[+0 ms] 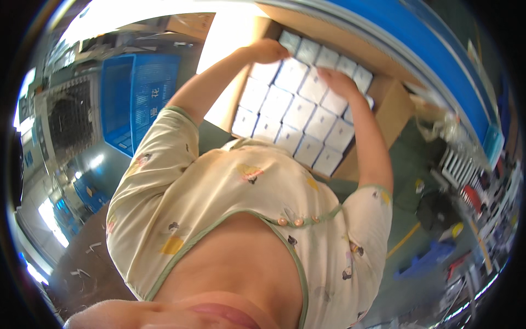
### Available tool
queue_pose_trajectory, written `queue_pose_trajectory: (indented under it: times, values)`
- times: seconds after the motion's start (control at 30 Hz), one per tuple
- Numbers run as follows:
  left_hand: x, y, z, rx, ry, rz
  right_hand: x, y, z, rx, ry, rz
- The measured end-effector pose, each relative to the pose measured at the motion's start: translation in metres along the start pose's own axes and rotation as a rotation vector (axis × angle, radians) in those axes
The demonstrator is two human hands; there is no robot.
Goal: The person fills cardboard boxes with blue-and-white product packages from a conveyor belt, closes the boxes, and moves them aside.
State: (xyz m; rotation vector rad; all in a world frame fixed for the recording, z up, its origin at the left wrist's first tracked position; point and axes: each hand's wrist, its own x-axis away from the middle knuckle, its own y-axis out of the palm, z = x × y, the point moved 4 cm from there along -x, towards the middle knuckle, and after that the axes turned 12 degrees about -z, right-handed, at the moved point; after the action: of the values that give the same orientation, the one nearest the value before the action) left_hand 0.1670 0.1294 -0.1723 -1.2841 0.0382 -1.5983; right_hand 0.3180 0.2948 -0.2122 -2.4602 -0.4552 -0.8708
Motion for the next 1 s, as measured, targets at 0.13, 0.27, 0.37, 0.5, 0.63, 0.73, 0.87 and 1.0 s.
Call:
queue_pose_trajectory:
  times: [0.13, 0.27, 0.37, 0.5, 0.63, 0.73, 0.87, 1.0]
  values:
    - [0.081, -0.049, 0.022, 0.127, 0.213, 0.004, 0.01, 0.003, 0.005, 0.152, 0.077, 0.099]
    - [0.199, -0.165, -0.06, 0.881, 0.549, 0.735, 0.016, 0.005, -0.006, 0.138, 0.096, 0.183]
    - [0.232, -0.185, -0.2, 0.24, -0.317, 1.426, 0.016, 0.003, -0.02, 0.166, 0.088, 0.208]
    - [0.223, -0.186, -0.208, -0.22, -0.574, 1.249, 0.024, -0.002, -0.026, 0.227, 0.07, 0.272]
    - [0.238, -0.204, -0.302, -0.274, -0.665, 1.232, 0.053, -0.002, -0.071, 0.487, -0.125, 0.378]
    - [0.239, -0.215, -0.355, 0.142, -0.522, 1.4, 0.078, 0.0, -0.105, 0.202, -0.077, 0.3]
    - [0.227, -0.23, -0.326, -0.019, -0.607, 1.371, 0.105, -0.013, -0.171, 0.11, -0.21, 0.436]
    - [0.233, -0.233, -0.326, -0.004, -0.709, 1.219, 0.127, -0.039, -0.228, 0.219, -0.428, 0.631]
